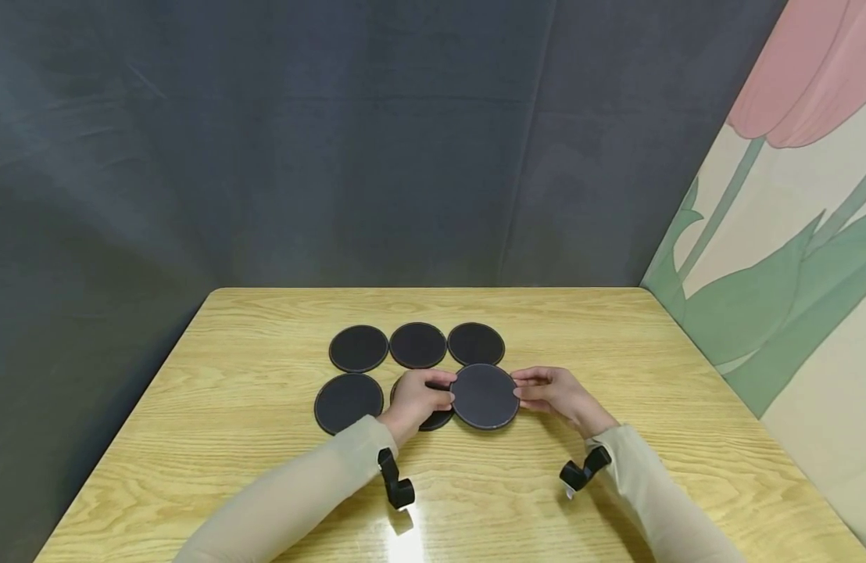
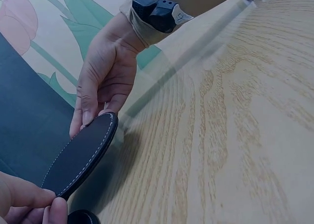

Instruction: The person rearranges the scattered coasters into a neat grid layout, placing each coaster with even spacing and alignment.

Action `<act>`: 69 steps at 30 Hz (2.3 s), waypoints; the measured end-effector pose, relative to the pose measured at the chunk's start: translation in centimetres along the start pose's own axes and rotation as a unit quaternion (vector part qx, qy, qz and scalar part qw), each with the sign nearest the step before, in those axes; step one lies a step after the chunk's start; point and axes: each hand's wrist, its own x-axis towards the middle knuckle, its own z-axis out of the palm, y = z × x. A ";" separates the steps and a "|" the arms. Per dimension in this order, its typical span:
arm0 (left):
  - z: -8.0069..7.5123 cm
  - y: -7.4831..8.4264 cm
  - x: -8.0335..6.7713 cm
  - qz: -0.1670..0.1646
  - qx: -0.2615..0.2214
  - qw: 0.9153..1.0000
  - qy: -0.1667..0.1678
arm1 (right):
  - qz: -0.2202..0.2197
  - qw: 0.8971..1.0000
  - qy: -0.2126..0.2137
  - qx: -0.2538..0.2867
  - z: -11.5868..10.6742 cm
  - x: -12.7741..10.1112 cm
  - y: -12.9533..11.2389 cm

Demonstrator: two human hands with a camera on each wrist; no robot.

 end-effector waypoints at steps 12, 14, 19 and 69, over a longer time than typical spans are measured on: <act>0.6 0.1 0.2 0.001 -0.001 1.000 -0.004 | 0.004 1.000 0.008 -0.015 -0.4 0.3 0.3; 0.6 0.0 0.2 0.002 0.003 1.000 -0.004 | 0.003 1.000 0.010 -0.019 -0.5 0.4 0.3; 0.9 -0.4 0.5 0.002 0.003 1.000 0.001 | 0.000 1.000 0.010 -0.023 -0.7 0.4 0.3; 1.1 -0.8 0.8 0.034 0.119 0.992 -0.002 | 0.019 0.998 0.036 -0.055 -0.7 0.5 0.5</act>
